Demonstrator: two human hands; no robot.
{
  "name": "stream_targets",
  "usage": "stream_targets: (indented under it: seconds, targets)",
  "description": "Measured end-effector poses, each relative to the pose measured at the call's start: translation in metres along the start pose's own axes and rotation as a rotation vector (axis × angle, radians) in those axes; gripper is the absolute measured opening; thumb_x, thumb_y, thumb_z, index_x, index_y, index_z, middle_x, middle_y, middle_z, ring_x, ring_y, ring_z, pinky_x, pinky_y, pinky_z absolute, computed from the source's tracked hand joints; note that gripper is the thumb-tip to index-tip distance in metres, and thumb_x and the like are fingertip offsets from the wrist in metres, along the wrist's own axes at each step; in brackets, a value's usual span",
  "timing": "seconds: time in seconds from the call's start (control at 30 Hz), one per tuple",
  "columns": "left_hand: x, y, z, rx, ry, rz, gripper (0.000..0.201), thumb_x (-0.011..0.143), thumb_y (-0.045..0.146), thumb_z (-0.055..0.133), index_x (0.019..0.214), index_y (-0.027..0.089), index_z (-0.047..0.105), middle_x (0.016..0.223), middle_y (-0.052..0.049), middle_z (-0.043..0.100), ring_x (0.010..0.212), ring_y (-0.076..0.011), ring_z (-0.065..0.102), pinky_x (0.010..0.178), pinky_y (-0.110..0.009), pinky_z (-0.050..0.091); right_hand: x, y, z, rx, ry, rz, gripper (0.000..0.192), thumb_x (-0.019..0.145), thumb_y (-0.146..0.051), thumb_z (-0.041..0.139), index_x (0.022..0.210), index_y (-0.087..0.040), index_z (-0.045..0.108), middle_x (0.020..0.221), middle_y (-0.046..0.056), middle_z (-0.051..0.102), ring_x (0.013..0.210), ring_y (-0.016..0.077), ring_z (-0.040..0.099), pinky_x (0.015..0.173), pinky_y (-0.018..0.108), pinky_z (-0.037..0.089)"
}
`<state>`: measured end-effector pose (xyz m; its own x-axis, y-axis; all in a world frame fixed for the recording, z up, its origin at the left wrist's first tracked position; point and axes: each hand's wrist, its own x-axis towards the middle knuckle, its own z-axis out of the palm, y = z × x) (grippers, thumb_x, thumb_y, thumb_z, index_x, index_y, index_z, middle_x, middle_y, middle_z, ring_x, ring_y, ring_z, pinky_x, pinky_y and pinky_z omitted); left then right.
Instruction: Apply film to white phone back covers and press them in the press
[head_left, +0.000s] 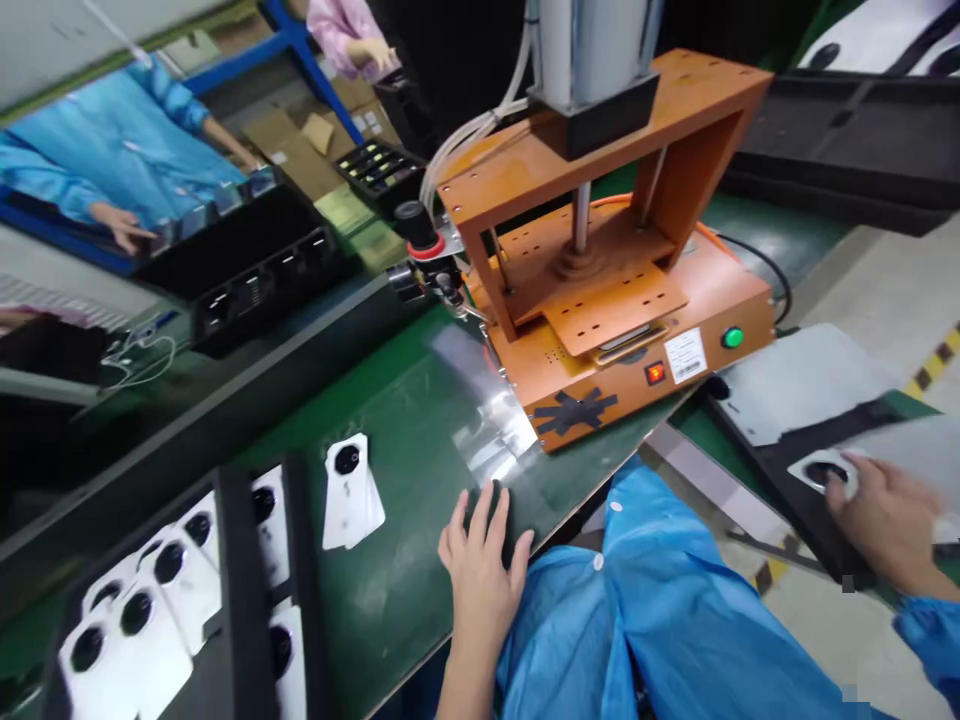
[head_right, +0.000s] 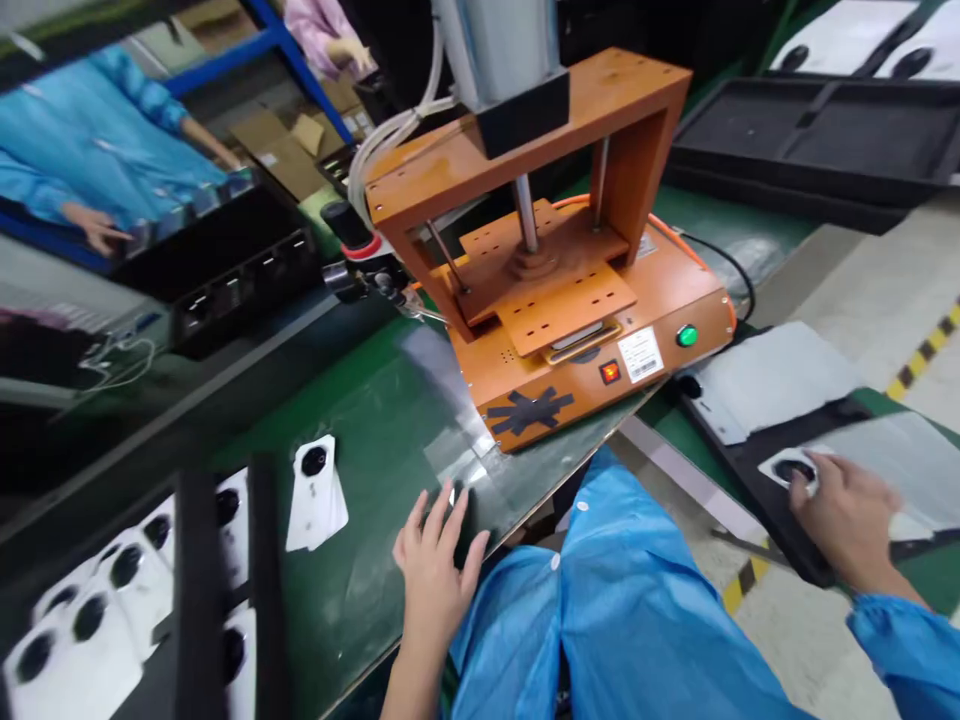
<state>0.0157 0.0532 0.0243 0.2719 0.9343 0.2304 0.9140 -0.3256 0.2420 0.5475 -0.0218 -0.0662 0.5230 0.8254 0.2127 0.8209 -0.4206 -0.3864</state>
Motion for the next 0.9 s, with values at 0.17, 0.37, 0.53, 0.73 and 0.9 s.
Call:
stream_targets:
  seconds: [0.17,0.37,0.53,0.73,0.9]
  targets:
    - [-0.029,0.002,-0.001,0.03,-0.048,0.014,0.051,0.093,0.032,0.063,0.144,0.027,0.055,0.148,-0.012,0.057,0.14,-0.0357,0.045,0.107,-0.054,0.035,-0.002,-0.125,0.049,0.213,-0.082,-0.489,0.039,0.095,-0.056,0.049,0.103,-0.027,0.073,0.098,0.018,0.07,0.091,0.0291,0.07,0.084,0.049,0.058]
    - [0.009,-0.028,-0.009,-0.143,0.13,-0.135,0.029,0.097,0.029,0.056,0.124,0.028,0.069,0.134,-0.009,0.066,0.125,-0.0281,0.056,0.104,-0.048,0.041,-0.046,-0.33,0.055,0.649,-0.414,-1.1,0.021,0.098,-0.022,0.054,0.114,-0.026,0.067,0.099,0.006,0.07,0.089,0.018,0.066,0.077,0.032,0.057]
    - [0.06,-0.06,0.007,-0.154,0.099,-0.239,0.036,0.092,0.036,0.066,0.128,0.03,0.068,0.14,-0.007,0.065,0.133,-0.0351,0.049,0.106,-0.057,0.037,-0.043,-0.426,0.072,0.478,-0.393,-1.092,0.02,0.102,-0.016,0.046,0.107,-0.017,0.065,0.096,0.007,0.063,0.084,0.0162,0.062,0.072,0.027,0.054]
    - [0.056,-0.065,0.016,-0.196,0.148,-0.251,0.027,0.09,0.038,0.07,0.116,0.03,0.073,0.13,-0.004,0.071,0.132,-0.0308,0.05,0.109,-0.054,0.036,-0.034,-0.431,0.094,0.404,-0.282,-1.1,0.028,0.101,-0.016,0.047,0.126,-0.014,0.061,0.1,0.01,0.061,0.092,0.021,0.059,0.078,0.032,0.052]
    - [0.057,-0.063,0.016,-0.215,0.169,-0.256,0.016,0.091,0.035,0.068,0.104,0.029,0.076,0.122,-0.003,0.075,0.13,-0.0303,0.052,0.109,-0.054,0.035,-0.036,-0.431,0.09,0.388,-0.279,-1.173,0.024,0.102,-0.018,0.049,0.118,-0.017,0.066,0.095,0.008,0.062,0.088,0.0204,0.056,0.077,0.033,0.048]
